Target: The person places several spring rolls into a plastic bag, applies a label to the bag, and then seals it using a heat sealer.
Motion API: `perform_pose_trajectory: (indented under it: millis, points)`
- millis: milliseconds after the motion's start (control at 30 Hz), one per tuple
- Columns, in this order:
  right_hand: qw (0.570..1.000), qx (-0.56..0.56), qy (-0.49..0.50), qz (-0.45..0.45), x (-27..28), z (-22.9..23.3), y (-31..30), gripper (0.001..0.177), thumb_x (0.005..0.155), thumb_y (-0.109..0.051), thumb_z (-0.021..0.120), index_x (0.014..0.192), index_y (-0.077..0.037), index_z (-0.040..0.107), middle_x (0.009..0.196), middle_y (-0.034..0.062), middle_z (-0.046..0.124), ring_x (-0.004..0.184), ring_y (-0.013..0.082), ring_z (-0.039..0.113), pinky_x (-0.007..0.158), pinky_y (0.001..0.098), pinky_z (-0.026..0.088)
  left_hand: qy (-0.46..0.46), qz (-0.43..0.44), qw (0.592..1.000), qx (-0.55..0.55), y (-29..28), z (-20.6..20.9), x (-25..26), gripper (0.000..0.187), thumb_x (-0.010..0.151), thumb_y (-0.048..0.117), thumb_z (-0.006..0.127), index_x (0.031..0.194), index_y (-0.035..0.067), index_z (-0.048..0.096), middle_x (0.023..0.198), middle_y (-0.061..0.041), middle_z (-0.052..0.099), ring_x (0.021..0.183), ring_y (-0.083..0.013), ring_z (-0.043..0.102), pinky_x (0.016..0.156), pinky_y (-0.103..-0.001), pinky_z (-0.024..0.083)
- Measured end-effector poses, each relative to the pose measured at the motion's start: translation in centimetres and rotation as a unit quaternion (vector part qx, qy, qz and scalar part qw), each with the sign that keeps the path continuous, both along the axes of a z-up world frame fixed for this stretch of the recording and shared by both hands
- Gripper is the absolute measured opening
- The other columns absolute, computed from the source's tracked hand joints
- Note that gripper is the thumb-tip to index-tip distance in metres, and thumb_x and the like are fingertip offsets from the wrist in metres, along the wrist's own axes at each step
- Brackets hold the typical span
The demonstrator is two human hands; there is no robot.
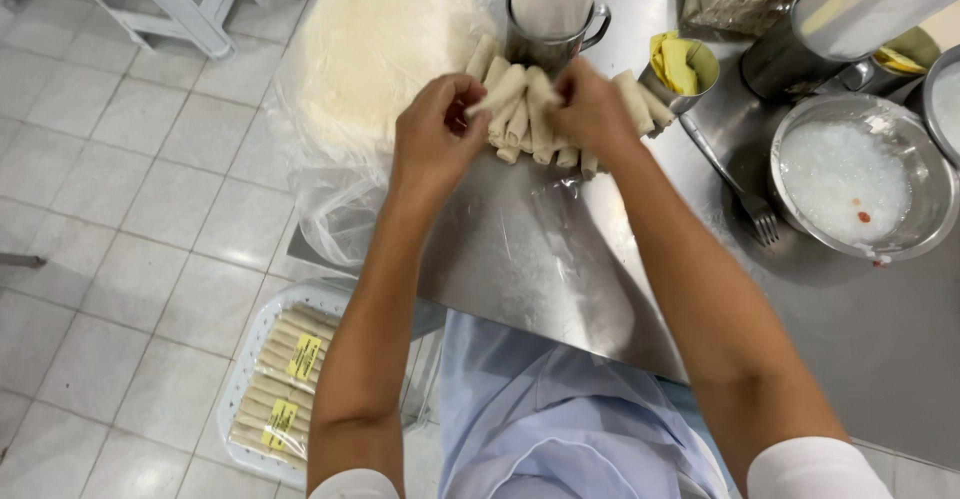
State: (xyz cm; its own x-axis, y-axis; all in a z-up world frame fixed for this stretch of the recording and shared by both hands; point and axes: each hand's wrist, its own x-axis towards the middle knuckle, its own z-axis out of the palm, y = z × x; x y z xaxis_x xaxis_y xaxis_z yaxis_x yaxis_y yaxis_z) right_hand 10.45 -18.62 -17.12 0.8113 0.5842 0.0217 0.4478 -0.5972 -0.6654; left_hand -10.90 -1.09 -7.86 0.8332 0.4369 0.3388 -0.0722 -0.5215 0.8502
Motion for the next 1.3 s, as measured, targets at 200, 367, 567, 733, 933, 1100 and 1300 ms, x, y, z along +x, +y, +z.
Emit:
perform_pose_trajectory:
  millis: [200,367,567,733,933,1100,1300]
  points:
    - [0.992,0.101,0.064,0.04,-6.8,9.3,-6.2,0.042,0.107,-0.001,0.074,0.145,-0.015,0.064,0.136,0.0199,0.075,0.138,0.0302,0.071,0.084,0.0396,0.074,0.064,-0.116,0.98,0.149,-4.9,-8.8,-12.5,0.013,0.112,0.02,0.07,0.117,0.011,0.076,0.122,-0.006,0.082,0.116,-0.0273,0.078,0.098,-0.041,0.06]
    - [0.967,0.091,0.048,0.233,-13.5,3.0,-6.3,0.047,0.094,0.005,0.079,0.139,-0.006,0.08,0.123,0.0263,0.082,0.11,0.0394,0.078,0.088,0.0472,0.065,0.034,-0.023,0.984,0.171,-6.5,-12.2,-14.8,0.02,0.104,0.018,0.085,0.123,0.013,0.083,0.122,-0.009,0.076,0.12,-0.0301,0.075,0.102,-0.044,0.064]
    - [0.952,0.062,0.017,0.3,-14.8,2.3,-7.0,0.036,0.097,0.009,0.077,0.13,-0.003,0.085,0.119,0.0222,0.078,0.109,0.0397,0.077,0.089,0.0489,0.066,0.047,0.019,0.992,0.112,-6.8,-12.6,-14.2,0.032,0.094,0.02,0.095,0.118,0.015,0.075,0.121,-0.001,0.068,0.104,-0.0268,0.079,0.093,-0.04,0.068]
    - [0.956,0.091,-0.026,0.279,-15.7,0.4,-7.9,0.031,0.102,0.005,0.079,0.13,-0.006,0.085,0.12,0.0166,0.077,0.114,0.0333,0.076,0.092,0.0433,0.067,0.072,0.02,0.996,0.055,-6.9,-11.3,-13.3,0.058,0.091,0.018,0.096,0.143,0.017,0.071,0.138,-0.009,0.063,0.099,-0.0314,0.08,0.086,-0.043,0.07]
    - [0.94,0.095,-0.104,0.31,-17.0,1.1,-8.3,0.041,0.1,-0.028,0.091,0.132,-0.004,0.084,0.123,0.0172,0.077,0.115,0.035,0.075,0.096,0.0458,0.064,0.099,-0.025,0.989,0.103,-6.1,-12.1,-13.3,0.045,0.098,0.024,0.089,0.141,0.023,0.078,0.133,-0.007,0.07,0.111,-0.0324,0.081,0.093,-0.044,0.068]
    - [0.934,0.07,-0.163,0.311,-12.9,1.2,-7.5,0.037,0.105,-0.033,0.084,0.129,-0.004,0.084,0.127,0.0194,0.077,0.114,0.04,0.076,0.092,0.0547,0.064,0.079,-0.015,0.99,0.115,-6.2,-13.5,-13.1,0.034,0.1,0.031,0.085,0.133,0.024,0.08,0.129,-0.005,0.074,0.121,-0.0302,0.077,0.104,-0.043,0.063]
    - [0.93,-0.016,-0.329,0.165,-5.7,0.2,-2.6,0.044,0.104,-0.039,0.102,0.129,-0.013,0.076,0.115,0.0158,0.058,0.105,0.0393,0.062,0.078,0.0506,0.06,0.068,-0.008,0.991,0.113,-6.9,-11.4,-13.3,0.034,0.099,0.012,0.088,0.131,0.014,0.079,0.132,-0.006,0.071,0.115,-0.0247,0.074,0.101,-0.04,0.061]
